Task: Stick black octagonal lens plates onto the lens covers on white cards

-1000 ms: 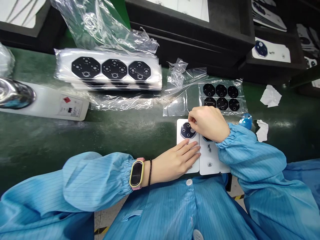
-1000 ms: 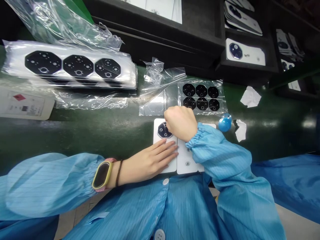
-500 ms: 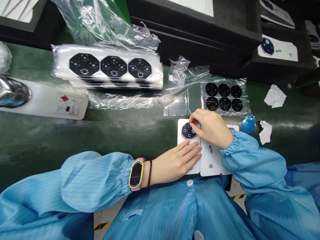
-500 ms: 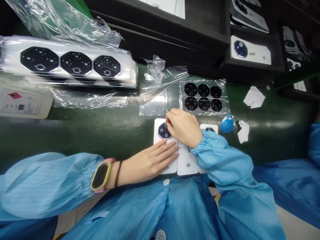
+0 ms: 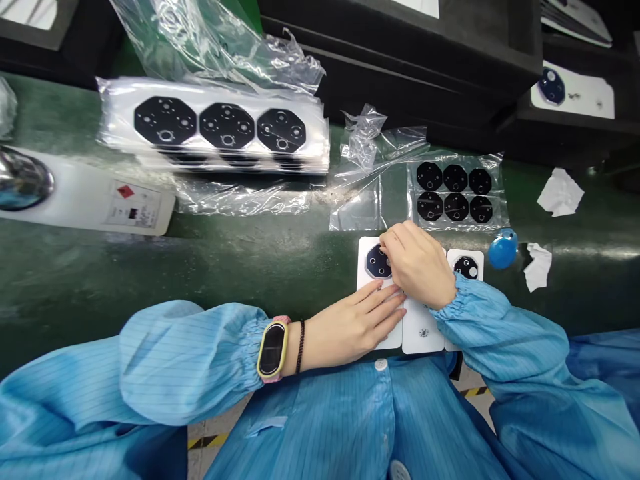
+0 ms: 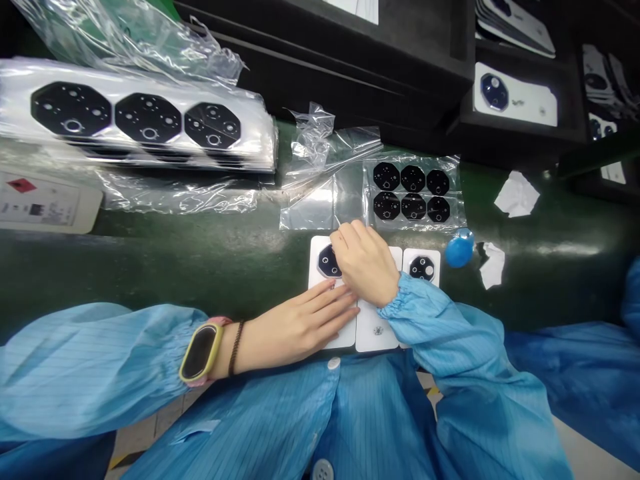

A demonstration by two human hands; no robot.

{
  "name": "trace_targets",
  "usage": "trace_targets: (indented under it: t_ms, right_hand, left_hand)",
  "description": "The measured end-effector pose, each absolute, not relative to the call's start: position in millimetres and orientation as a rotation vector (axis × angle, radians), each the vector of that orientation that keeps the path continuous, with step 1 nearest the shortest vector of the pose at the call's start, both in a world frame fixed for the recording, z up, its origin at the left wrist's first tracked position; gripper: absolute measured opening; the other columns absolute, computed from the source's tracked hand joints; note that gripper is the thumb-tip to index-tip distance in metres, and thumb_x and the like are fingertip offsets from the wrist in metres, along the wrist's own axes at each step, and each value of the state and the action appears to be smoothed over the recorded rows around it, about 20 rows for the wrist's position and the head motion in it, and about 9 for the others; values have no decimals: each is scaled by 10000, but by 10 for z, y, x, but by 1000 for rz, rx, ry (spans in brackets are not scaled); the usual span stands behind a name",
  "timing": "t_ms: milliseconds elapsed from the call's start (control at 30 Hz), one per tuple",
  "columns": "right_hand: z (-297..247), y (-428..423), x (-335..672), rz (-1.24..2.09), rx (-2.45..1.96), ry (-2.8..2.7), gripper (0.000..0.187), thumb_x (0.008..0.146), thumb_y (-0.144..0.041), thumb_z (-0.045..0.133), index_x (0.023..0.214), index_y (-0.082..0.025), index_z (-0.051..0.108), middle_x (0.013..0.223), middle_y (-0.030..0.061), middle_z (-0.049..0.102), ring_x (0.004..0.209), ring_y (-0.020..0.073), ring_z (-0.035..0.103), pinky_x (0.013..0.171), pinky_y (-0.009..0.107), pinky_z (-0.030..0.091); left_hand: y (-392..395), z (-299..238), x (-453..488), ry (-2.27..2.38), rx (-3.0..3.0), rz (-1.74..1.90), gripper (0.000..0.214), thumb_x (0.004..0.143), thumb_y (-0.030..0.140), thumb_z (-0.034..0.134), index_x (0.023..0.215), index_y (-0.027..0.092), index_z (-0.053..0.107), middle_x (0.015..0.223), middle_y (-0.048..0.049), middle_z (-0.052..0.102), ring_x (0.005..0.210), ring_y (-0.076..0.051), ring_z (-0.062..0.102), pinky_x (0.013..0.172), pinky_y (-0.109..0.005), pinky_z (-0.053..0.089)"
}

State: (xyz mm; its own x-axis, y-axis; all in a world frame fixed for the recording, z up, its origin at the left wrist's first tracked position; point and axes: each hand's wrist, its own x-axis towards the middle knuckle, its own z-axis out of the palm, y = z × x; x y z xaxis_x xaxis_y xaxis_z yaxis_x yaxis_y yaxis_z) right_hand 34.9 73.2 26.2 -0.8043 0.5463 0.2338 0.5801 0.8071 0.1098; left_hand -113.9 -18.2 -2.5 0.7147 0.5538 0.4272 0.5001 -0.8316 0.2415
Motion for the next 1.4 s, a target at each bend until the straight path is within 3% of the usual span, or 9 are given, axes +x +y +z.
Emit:
trace_targets:
  t_ms: [300,633,833,1167,1400]
  right_hand:
    - [314,638,369,-302,-805,-2871,218,854,-30,442,715,-148,561,652,50,531,644,195,397,592,311,298]
    - [443,433,598,138,-706,-2948,223,813,6,406,717,-141,543,670,44,530,653,171,427,611,293,346]
    - [530,400,836,506,-772,-2829,180,914,-80,387,786,-176,469,713,36,550,666,156,468,615,278,415]
    - [636,410,1244,889,-1282,-2311,140,921,-213,454,784,-236,465,756,15,574,691,154,558,609,277,471]
    - [579,651,1809,767,-1721,-1763,177,787,-378,592,696,-246,517,644,3,572,624,177,592,605,323,514]
  left_hand:
    - [-177,-27,-1131,847,2784,740,317,955,150,383,1162,54,604,1161,-122,674,1139,-255,606,1031,-413,442]
    - [-185,13,-1119,862,2664,817,338,965,96,330,1178,16,581,1113,-119,687,1095,-221,627,1004,-347,476]
    - [-195,2,-1128,840,2705,756,342,971,99,325,1199,20,568,1164,-121,673,1151,-226,603,1044,-366,450]
    - [-173,16,-1130,802,2848,670,327,967,129,359,1192,36,578,1230,-142,640,1198,-243,576,1025,-378,463]
    - [-139,56,-1105,786,2843,681,326,959,148,368,1169,50,599,1208,-130,656,1166,-243,597,1007,-378,486]
